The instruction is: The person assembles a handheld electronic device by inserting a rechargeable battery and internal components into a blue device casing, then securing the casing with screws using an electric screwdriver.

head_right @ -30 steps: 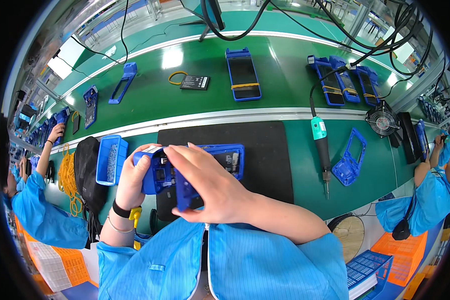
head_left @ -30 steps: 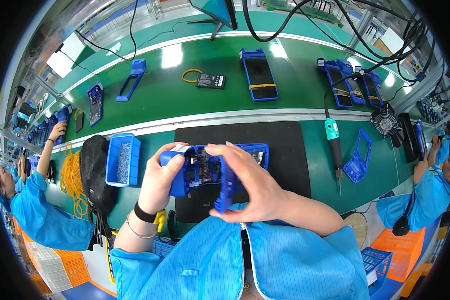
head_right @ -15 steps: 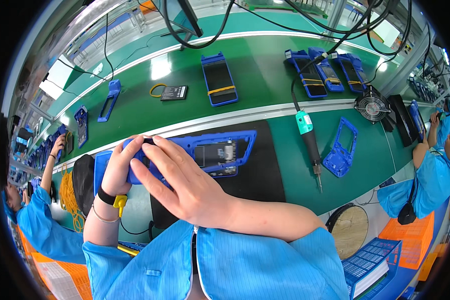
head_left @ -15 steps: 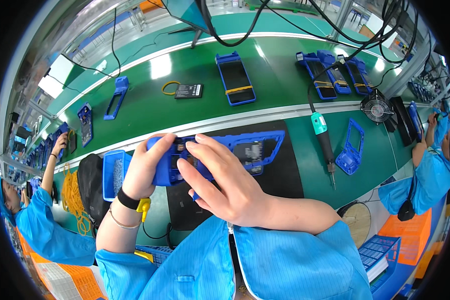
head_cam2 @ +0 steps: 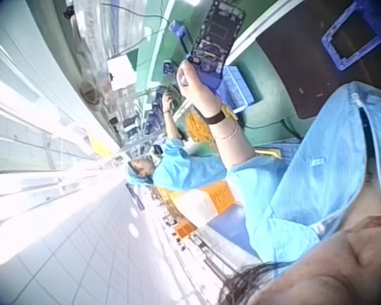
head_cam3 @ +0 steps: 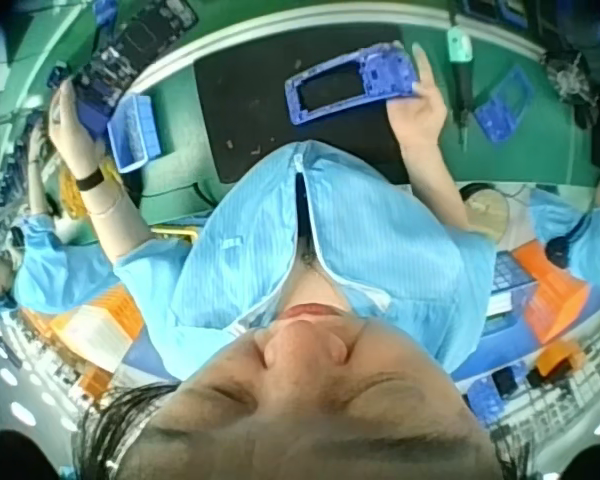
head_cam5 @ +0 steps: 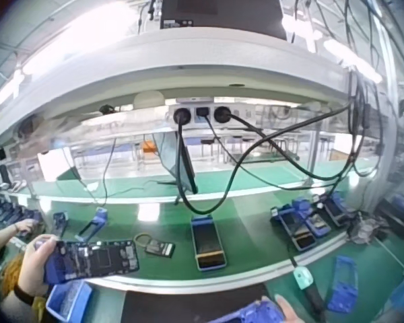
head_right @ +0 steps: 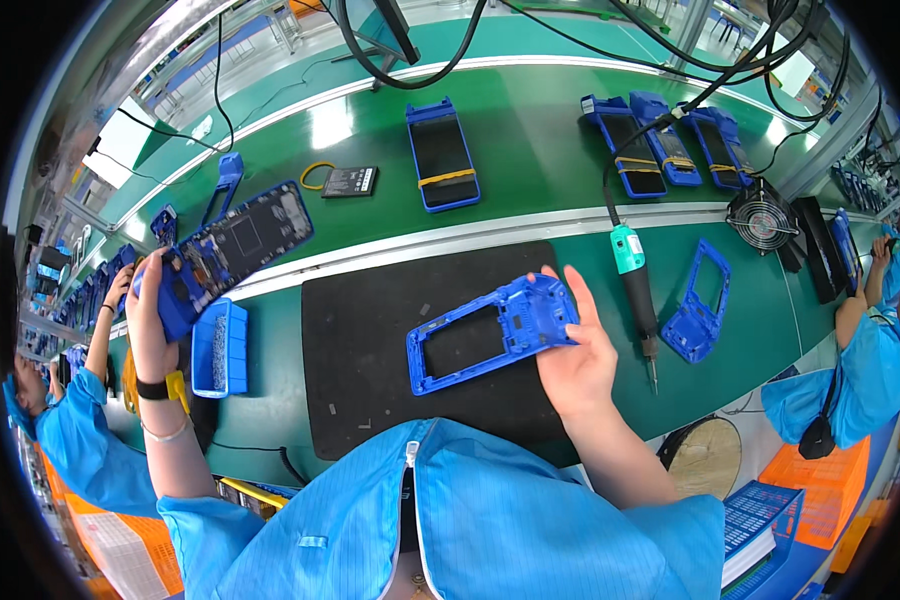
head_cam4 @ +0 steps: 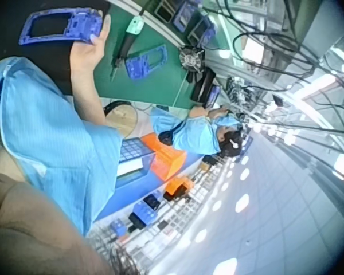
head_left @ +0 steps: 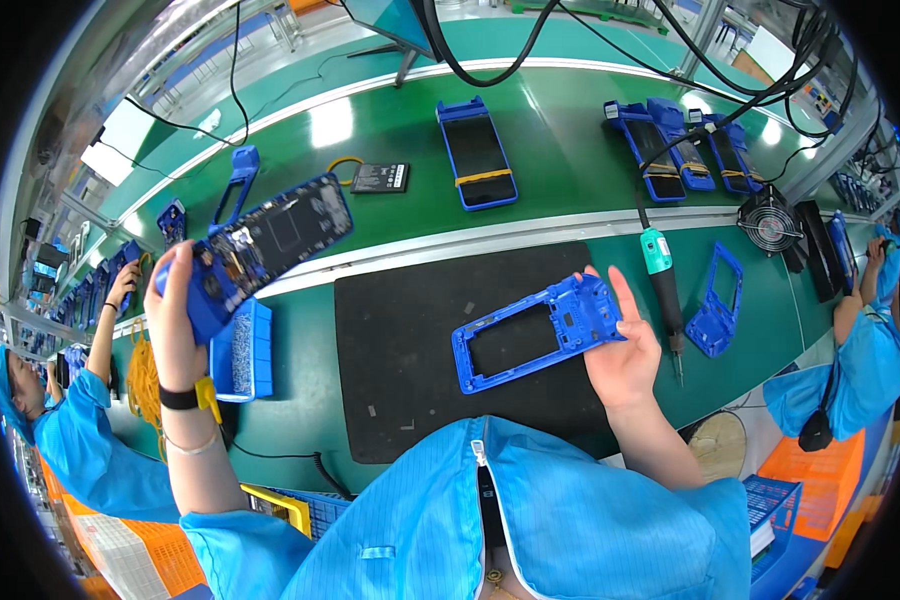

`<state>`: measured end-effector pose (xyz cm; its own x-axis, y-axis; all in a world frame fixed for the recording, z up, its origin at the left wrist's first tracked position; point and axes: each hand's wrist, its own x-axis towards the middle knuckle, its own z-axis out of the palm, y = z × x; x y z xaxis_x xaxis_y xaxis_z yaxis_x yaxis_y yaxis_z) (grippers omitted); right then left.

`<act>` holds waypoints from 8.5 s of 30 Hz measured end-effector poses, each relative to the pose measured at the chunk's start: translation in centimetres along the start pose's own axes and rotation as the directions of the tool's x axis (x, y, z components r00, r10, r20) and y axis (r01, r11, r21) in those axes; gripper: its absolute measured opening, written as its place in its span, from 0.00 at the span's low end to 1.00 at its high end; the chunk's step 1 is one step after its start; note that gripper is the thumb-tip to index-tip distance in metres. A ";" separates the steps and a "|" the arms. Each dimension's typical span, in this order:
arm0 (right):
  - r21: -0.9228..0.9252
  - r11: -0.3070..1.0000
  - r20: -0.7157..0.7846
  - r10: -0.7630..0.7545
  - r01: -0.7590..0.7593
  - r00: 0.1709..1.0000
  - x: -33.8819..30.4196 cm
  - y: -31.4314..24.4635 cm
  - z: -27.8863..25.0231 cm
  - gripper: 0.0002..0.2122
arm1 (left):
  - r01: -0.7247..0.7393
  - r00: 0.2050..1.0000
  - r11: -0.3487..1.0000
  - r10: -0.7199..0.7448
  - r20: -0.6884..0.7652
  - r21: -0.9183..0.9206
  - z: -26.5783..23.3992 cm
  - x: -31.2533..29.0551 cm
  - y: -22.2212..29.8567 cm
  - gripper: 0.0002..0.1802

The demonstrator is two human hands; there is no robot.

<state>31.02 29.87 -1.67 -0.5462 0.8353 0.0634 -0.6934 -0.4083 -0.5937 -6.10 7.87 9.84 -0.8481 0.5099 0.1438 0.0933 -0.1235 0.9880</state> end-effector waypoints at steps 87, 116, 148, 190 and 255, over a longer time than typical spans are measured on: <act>-0.862 -0.049 0.423 0.481 0.505 0.768 0.0 2.6 0.0 0.05 | 0.607 0.785 0.487 -0.242 0.570 -0.628 8.8 3.6 -14.6 0.47; -0.815 -0.070 0.501 0.414 0.575 0.760 0.2 2.9 -0.4 0.06 | -0.639 0.702 0.584 0.178 0.690 0.500 18.9 -10.1 -14.6 0.09; -0.931 -0.313 0.178 0.057 0.187 0.982 20.7 20.0 6.2 0.45 | -0.169 0.938 0.917 0.036 0.345 0.362 12.4 -7.9 -11.7 0.16; -0.974 0.191 0.123 -0.007 0.122 0.992 0.9 -4.8 -5.9 0.25 | -0.693 0.516 0.653 0.155 0.843 0.305 21.2 -16.5 -10.6 0.27; -0.764 0.583 0.357 0.023 0.277 0.934 4.9 -6.1 -3.6 0.19 | -0.815 0.280 0.569 0.219 0.935 0.111 27.0 -16.2 -14.3 0.22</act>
<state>34.24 37.76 -0.62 -0.6936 0.6393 0.3319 -0.1970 0.2748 -0.9411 20.40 24.32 -5.05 0.2706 0.9115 0.3099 0.8019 -0.3915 0.4513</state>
